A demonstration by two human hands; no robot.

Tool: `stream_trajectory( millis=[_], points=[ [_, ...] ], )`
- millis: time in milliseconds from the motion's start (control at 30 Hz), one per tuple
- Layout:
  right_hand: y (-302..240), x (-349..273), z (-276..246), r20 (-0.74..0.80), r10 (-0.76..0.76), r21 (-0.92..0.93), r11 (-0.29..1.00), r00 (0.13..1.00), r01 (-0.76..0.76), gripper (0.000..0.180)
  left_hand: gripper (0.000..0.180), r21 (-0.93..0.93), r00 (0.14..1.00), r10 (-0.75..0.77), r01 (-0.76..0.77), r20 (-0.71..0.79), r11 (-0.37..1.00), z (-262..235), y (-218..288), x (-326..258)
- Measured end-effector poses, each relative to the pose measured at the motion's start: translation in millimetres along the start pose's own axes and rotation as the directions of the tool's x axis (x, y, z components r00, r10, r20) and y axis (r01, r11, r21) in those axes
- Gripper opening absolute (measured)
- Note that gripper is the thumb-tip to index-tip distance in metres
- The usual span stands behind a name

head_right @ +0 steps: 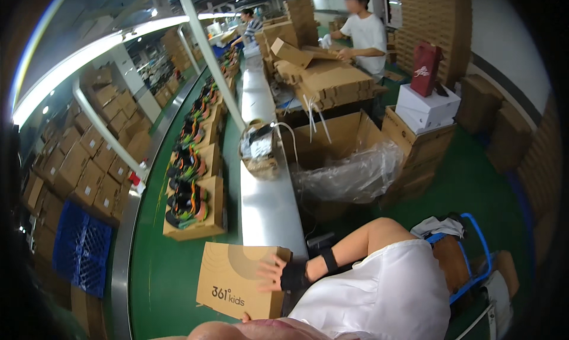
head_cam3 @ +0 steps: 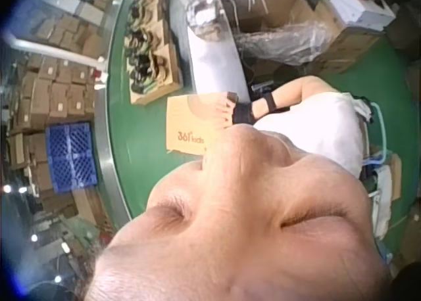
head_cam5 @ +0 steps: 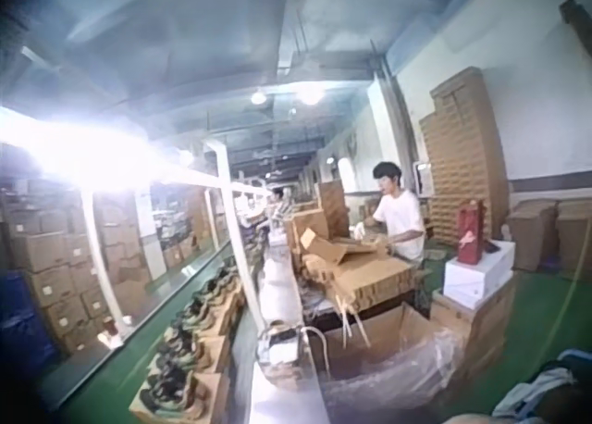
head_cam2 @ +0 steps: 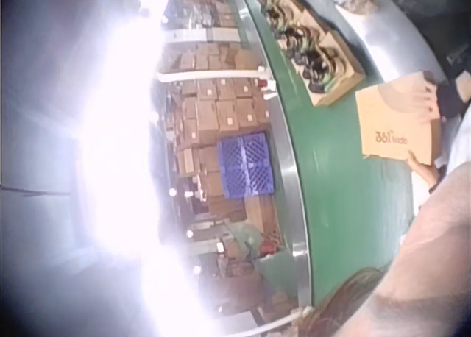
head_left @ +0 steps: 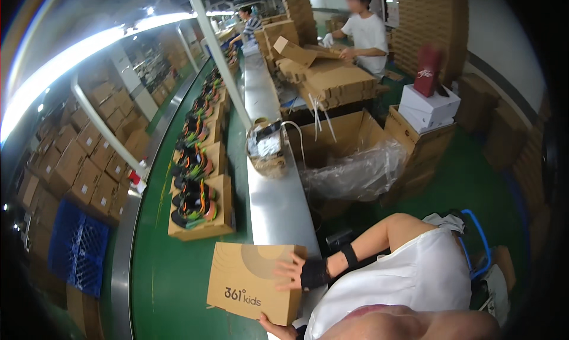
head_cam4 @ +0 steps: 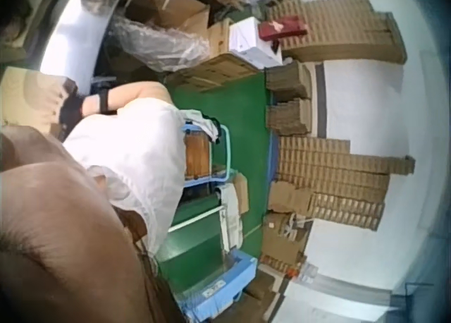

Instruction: Packing pairs of shoes into cardboard boxes on a conveyor line.

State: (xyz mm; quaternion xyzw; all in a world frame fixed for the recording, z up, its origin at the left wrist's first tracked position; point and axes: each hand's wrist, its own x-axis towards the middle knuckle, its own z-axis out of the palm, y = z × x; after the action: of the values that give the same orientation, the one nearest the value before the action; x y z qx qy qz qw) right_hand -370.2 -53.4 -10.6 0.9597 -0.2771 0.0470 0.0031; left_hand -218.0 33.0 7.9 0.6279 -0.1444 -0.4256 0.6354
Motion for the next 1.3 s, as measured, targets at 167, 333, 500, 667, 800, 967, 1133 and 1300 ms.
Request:
stream_trajectory(
  millis=[167, 333, 500, 667, 800, 967, 1133, 1300],
  points=[
    [0, -11, 47, -0.427, -0.068, 0.183, 0.97, 0.902, 0.161, 0.042, 0.058, 0.095, 0.981, -0.116, 0.102, 0.154, 0.99, 31, -26, 4],
    [50, -38, 71, -0.608, -0.104, 0.134, 0.963, 0.787, 0.232, 0.037, 0.058, 0.146, 0.962, -0.176, 0.148, 0.207, 0.978, 80, -42, 9],
    [99, -51, 78, -0.639, -0.118, 0.036, 0.983, 0.76, 0.182, 0.045, 0.057, 0.211, 0.943, -0.212, 0.159, 0.258, 0.965, 138, -56, 21],
    [153, -68, 82, -0.651, 0.134, 0.21, 0.978, 0.747, 0.007, 0.049, 0.057, 0.264, 0.937, -0.256, 0.191, 0.239, 0.945, 171, -66, 32],
    [195, -80, 97, -0.541, 0.471, 0.47, 0.856, 0.697, -0.214, 0.054, 0.057, 0.307, 0.939, -0.293, 0.23, 0.178, 0.923, 187, -76, 44],
    [218, -91, 25, -0.37, 0.627, 0.569, 0.736, 0.685, -0.367, 0.056, 0.056, 0.309, 0.949, -0.315, 0.292, 0.028, 0.905, 169, -74, 50],
    [233, -76, 13, -0.446, 0.477, 0.687, 0.725, 0.757, -0.053, 0.048, 0.056, 0.249, 0.933, -0.301, 0.345, -0.196, 0.905, 129, -70, 41],
    [228, -46, -7, -0.518, 0.312, 0.782, 0.551, 0.796, 0.292, 0.041, 0.055, 0.087, 0.821, -0.291, 0.379, -0.49, 0.921, 49, -69, -10]
  ],
)
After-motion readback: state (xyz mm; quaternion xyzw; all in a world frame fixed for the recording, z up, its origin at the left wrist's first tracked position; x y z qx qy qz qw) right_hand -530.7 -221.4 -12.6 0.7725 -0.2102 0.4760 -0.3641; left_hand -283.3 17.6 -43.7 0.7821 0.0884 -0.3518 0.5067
